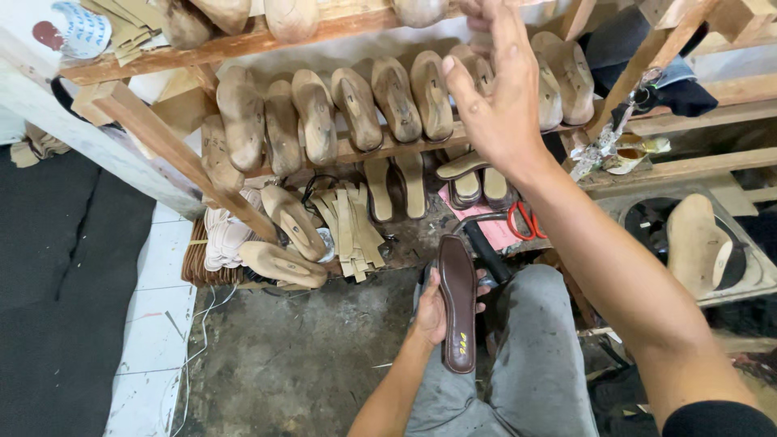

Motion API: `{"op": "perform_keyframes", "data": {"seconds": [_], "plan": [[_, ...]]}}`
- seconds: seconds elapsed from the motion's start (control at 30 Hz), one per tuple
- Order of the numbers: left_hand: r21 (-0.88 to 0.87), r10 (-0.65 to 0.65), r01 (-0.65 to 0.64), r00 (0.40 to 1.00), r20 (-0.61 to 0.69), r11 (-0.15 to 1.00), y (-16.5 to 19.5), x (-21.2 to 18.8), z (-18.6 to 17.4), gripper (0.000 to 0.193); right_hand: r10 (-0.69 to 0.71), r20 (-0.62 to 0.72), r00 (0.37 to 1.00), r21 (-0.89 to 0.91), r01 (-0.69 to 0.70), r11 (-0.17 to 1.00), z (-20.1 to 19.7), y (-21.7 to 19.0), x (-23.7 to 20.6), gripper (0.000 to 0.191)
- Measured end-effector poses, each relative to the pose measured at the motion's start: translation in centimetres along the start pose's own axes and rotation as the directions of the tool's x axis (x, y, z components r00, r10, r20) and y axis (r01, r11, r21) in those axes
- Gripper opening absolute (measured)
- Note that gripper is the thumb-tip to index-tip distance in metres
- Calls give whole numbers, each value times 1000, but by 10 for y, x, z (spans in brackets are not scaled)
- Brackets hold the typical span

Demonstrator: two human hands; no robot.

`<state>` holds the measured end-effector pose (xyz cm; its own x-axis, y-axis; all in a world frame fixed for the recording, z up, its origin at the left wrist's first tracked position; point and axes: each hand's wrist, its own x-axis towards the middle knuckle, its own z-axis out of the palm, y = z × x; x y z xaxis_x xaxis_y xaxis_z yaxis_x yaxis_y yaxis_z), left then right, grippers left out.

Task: The person sits on the floor in front of a rack of wooden shoe lasts, picks up a last and an insole board, fits the insole onto the last, and uses a hammer to tap and seat the sole pieces onto the last, handling several lasts and soles one at a time.

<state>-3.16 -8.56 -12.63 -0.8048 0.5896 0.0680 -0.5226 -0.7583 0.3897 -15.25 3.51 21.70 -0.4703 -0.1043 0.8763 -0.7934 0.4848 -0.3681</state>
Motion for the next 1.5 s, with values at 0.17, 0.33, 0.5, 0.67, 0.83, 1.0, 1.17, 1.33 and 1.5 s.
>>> {"op": "perform_keyframes", "data": {"seconds": [0.17, 0.33, 0.5, 0.67, 0.83, 1.0, 1.17, 1.33, 1.5], "plan": [[-40, 1, -1, 1000, 7, 999, 6, -2, 3, 81, -101, -98, 990, -185, 81, 979, 36, 10, 32, 34], [-60, -14, 13, 1000, -16, 998, 9, -3, 1, 81, -203, -91, 975, -197, 182, 963, 68, 4, 38, 40], [-60, 5, -5, 1000, -3, 998, 11, -6, -2, 83, -169, -59, 984, -202, 154, 967, 80, -4, 39, 44], [-65, -7, 6, 1000, -24, 998, 14, -6, -1, 82, -189, -61, 980, -183, 175, 967, 78, -10, 41, 47], [-72, -6, 6, 1000, -10, 997, 14, -5, -1, 81, -193, -50, 980, -169, 182, 969, 77, -18, 45, 55], [-94, -13, 13, 1000, -5, 995, 15, -4, -3, 82, -203, 3, 979, -133, 202, 970, 68, -30, 39, 56], [-113, -18, 18, 1000, 5, 993, 14, -4, -3, 83, -187, 57, 981, -83, 191, 978, 58, -38, 28, 56], [-49, 3, -4, 1000, -27, 999, 13, -3, 0, 82, -182, 69, 981, -70, 187, 980, 55, -34, 30, 55], [-64, -14, 13, 1000, -23, 998, 12, -1, 0, 82, -170, 57, 984, -10, 171, 985, 65, -33, 30, 56]]}}
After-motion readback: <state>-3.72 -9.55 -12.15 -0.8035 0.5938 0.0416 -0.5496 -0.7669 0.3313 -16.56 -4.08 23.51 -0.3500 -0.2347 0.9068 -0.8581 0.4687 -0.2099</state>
